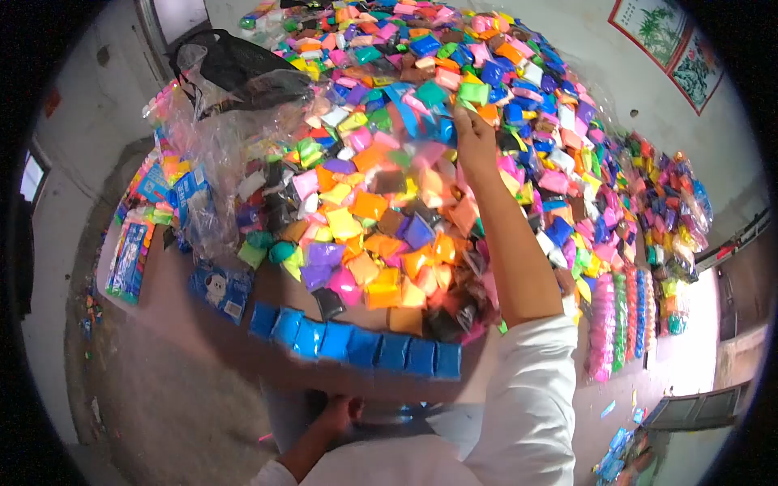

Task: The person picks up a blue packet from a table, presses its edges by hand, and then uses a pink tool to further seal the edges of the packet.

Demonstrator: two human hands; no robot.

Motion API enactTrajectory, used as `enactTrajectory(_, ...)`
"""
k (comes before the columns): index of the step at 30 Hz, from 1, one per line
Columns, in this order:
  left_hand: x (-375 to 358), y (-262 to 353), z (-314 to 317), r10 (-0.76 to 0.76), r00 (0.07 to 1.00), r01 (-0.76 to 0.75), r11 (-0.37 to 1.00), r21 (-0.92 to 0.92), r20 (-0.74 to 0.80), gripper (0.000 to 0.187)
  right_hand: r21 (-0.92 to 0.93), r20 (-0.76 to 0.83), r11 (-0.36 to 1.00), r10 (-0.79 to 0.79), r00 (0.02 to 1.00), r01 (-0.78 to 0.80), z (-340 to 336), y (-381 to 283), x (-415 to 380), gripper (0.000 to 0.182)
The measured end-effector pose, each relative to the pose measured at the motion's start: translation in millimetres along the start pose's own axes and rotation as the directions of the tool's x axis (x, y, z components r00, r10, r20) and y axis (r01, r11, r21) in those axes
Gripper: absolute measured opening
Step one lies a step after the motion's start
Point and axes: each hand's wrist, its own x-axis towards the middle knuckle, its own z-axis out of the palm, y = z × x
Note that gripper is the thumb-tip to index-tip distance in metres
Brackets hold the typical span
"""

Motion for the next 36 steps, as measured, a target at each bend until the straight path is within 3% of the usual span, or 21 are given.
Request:
enactTrajectory(1, -7.7, 5.4, 5.9, 0.014, 1.0, -0.013, 0.999, 0.041, -0.018, 0.039, 0.289, 0.052, 0.918, 0.268, 0.962, -0.271, -0.1, -31.6, -24.9, 0.043)
enactTrajectory(3, -3.0, -4.5, -1.6, 0.072, 0.997, -0.075, 0.992, 0.104, 0.033, 0.036, 0.362, 0.177, 0.827, 0.393, 0.902, -0.431, -14.8, -51.0, -66.1, 0.052)
enactTrajectory(5, -20.0, 14.1, 19.8, 0.101, 0.994, -0.106, 0.977, 0.183, 0.033, 0.034, 0.323, 0.168, 0.782, 0.507, 0.845, -0.533, -18.9, -83.4, -121.0, 0.057)
enactTrajectory(7, -22.4, 10.6, 24.1, 0.188, 0.981, -0.196, 0.942, 0.272, 0.056, 0.037, 0.283, 0.122, 0.717, 0.632, 0.765, -0.637, -24.4, -112.4, -177.5, 0.05)
enactTrajectory(9, -29.9, 5.4, 28.0, 0.245, 0.956, -0.285, 0.904, 0.318, 0.16, 0.041, 0.297, 0.146, 0.7, 0.639, 0.755, -0.65, -32.6, -118.0, -227.4, 0.044)
enactTrajectory(10, -44.4, 11.5, 39.1, 0.197, 0.97, -0.231, 0.926, 0.299, 0.141, 0.041, 0.341, 0.295, 0.685, 0.573, 0.765, -0.644, -40.5, -120.6, -253.1, 0.034)
enactTrajectory(13, -66.9, 14.3, 71.5, 0.143, 0.972, -0.194, 0.936, 0.294, 0.186, 0.048, 0.26, 0.318, 0.715, 0.571, 0.757, -0.649, -47.8, -128.7, -320.7, 0.021)
enactTrajectory(15, -75.3, 22.0, 88.7, 0.181, 0.902, -0.336, 0.863, 0.377, 0.391, 0.056, 0.183, 0.353, 0.673, 0.635, 0.687, -0.716, -58.6, -137.9, -359.2, 0.026)
enactTrajectory(17, -93.0, 31.7, 116.7, 0.287, 0.846, -0.462, 0.815, 0.349, 0.449, 0.058, 0.252, 0.326, 0.717, 0.57, 0.754, -0.65, -63.4, -134.5, -396.8, 0.039)
enactTrajectory(19, -98.5, 37.6, 127.5, 0.385, 0.773, -0.603, 0.695, 0.393, 0.505, 0.058, 0.268, 0.348, 0.69, 0.582, 0.735, -0.673, -71.2, -137.3, -424.4, 0.039)
enactTrajectory(22, -106.1, 34.6, 136.4, 0.446, 0.747, -0.653, 0.632, 0.419, 0.493, 0.053, 0.262, 0.35, 0.689, 0.585, 0.732, -0.676, -76.5, -140.4, -448.5, 0.036)
enactTrajectory(24, -110.0, 30.2, 140.9, 0.428, 0.771, -0.637, 0.533, 0.557, 0.471, 0.046, 0.237, 0.318, 0.708, 0.59, 0.742, -0.665, -80.4, -134.8, -460.2, 0.033)
enactTrajectory(31, -111.6, 21.0, 143.1, 0.456, 0.788, -0.614, 0.523, 0.591, 0.414, 0.044, 0.358, 0.232, 0.681, 0.598, 0.767, -0.639, -83.8, -125.8, -477.4, 0.024)
enactTrajectory(34, -110.4, 21.2, 149.3, 0.455, 0.806, -0.592, 0.596, 0.543, 0.378, 0.043, 0.415, 0.319, 0.569, 0.64, 0.699, -0.71, -94.9, -120.8, -470.5, 0.025)
enactTrajectory(36, -108.1, 19.9, 152.0, 0.401, 0.807, -0.589, 0.606, 0.534, 0.433, 0.038, 0.221, 0.377, 0.601, 0.673, 0.636, -0.768, -102.2, -119.7, -462.2, 0.021)
